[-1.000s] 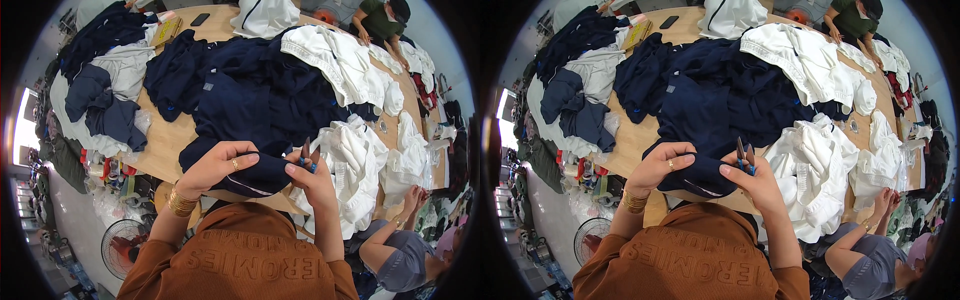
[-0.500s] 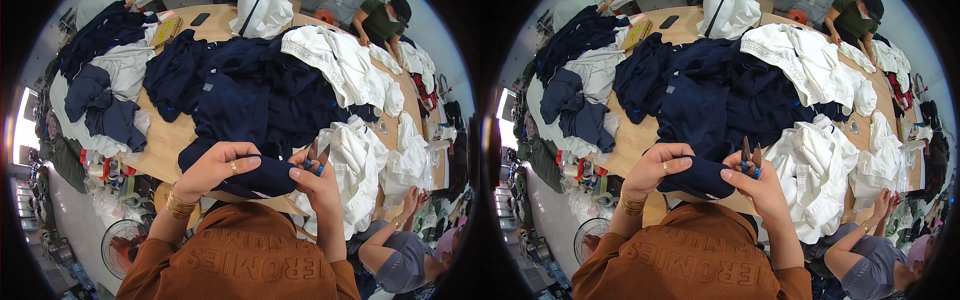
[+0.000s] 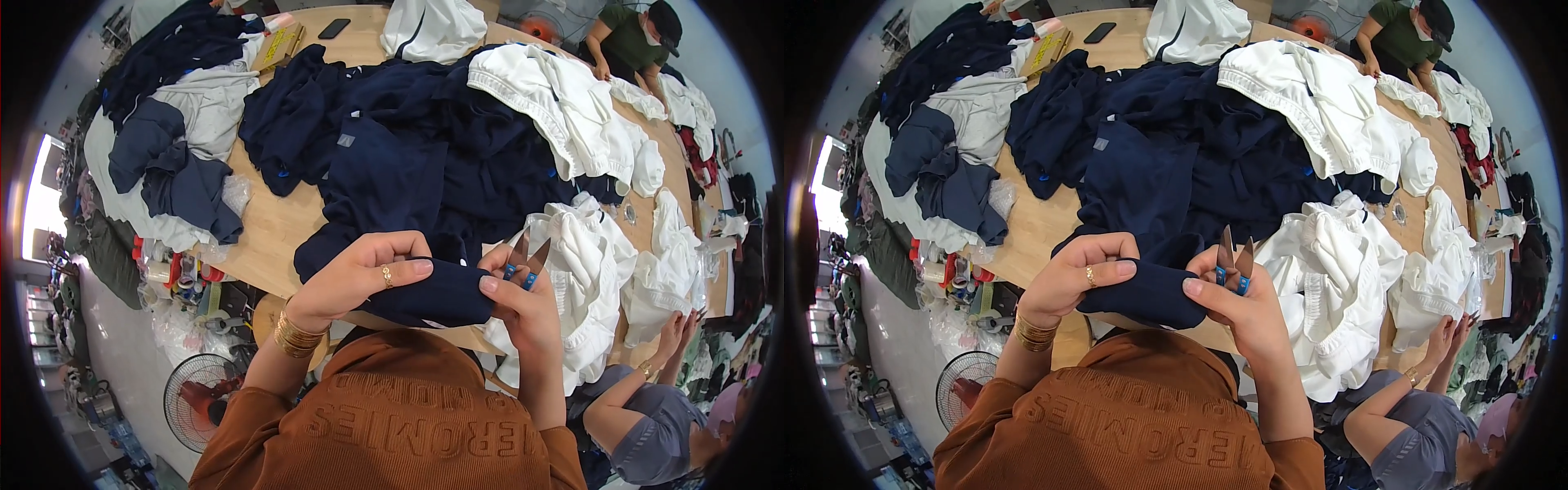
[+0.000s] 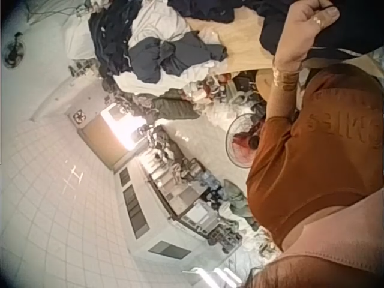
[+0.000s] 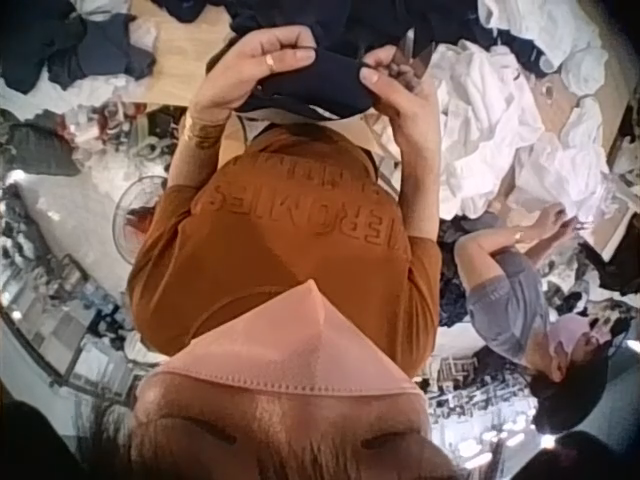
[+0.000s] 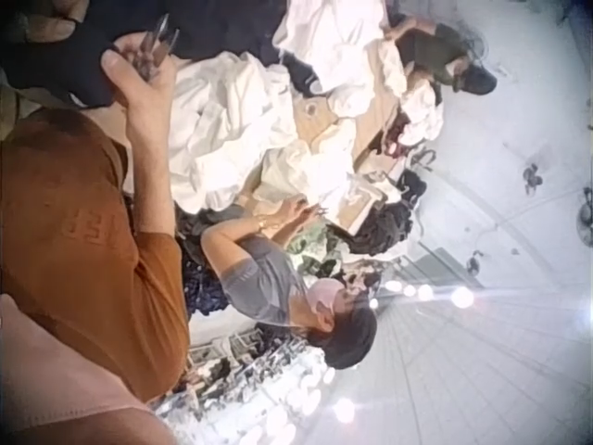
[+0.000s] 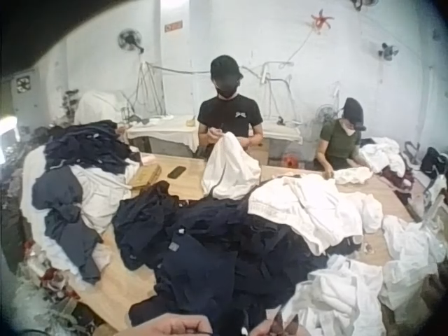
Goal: The recorder is using thread snips to remove loose threads and loose fibers from blue and white garments at a factory sorting table.
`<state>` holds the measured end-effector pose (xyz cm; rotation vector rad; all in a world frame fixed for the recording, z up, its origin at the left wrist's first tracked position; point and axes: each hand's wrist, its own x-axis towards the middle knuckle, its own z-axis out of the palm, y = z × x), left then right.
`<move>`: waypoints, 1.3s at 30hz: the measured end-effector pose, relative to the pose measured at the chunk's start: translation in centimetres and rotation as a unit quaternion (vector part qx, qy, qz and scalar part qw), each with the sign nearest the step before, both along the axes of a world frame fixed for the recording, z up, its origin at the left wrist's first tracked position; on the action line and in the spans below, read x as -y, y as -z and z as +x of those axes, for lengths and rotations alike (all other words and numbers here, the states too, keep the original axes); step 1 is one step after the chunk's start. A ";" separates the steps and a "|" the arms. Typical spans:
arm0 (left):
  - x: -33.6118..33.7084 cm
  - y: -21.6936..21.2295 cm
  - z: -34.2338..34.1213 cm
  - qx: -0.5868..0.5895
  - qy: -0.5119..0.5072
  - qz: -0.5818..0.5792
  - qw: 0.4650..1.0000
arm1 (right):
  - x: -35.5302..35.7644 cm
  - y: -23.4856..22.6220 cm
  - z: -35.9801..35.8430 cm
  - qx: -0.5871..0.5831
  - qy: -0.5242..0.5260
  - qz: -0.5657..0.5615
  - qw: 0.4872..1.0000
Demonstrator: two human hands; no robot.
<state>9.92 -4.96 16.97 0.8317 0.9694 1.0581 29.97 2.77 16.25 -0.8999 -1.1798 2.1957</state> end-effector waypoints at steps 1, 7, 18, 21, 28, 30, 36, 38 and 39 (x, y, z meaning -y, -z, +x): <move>0.0 0.1 0.0 -0.001 0.001 0.004 1.000 | 0.0 0.0 0.0 0.000 -0.001 0.000 1.000; 0.0 0.4 -0.1 -0.002 -0.002 0.007 1.000 | 0.0 -0.1 0.0 -0.004 -0.009 0.002 1.000; 0.2 0.3 -0.2 -0.010 -0.005 0.008 1.000 | 0.1 0.0 0.0 0.004 0.002 0.003 1.000; 0.1 -0.2 -0.2 -0.011 0.014 0.017 1.000 | -0.1 -0.2 0.1 0.001 -0.014 0.001 1.000; 0.1 0.2 0.4 -0.123 0.031 0.034 0.991 | 0.0 -0.2 -0.5 -0.001 -0.003 0.035 0.999; 0.1 0.2 0.6 -0.117 0.002 0.016 0.993 | 0.1 -0.2 -0.6 0.024 0.012 0.074 0.997; 0.2 -0.1 0.7 -0.127 -0.016 0.025 0.992 | 0.5 0.4 0.1 -0.024 0.139 0.200 0.970; 0.3 0.2 0.7 -0.135 -0.024 0.021 0.990 | 1.1 0.3 1.2 -0.019 0.105 0.178 0.978; 0.3 0.2 0.7 -0.144 -0.029 0.017 0.989 | 1.6 -0.1 1.4 -0.019 0.105 0.177 0.978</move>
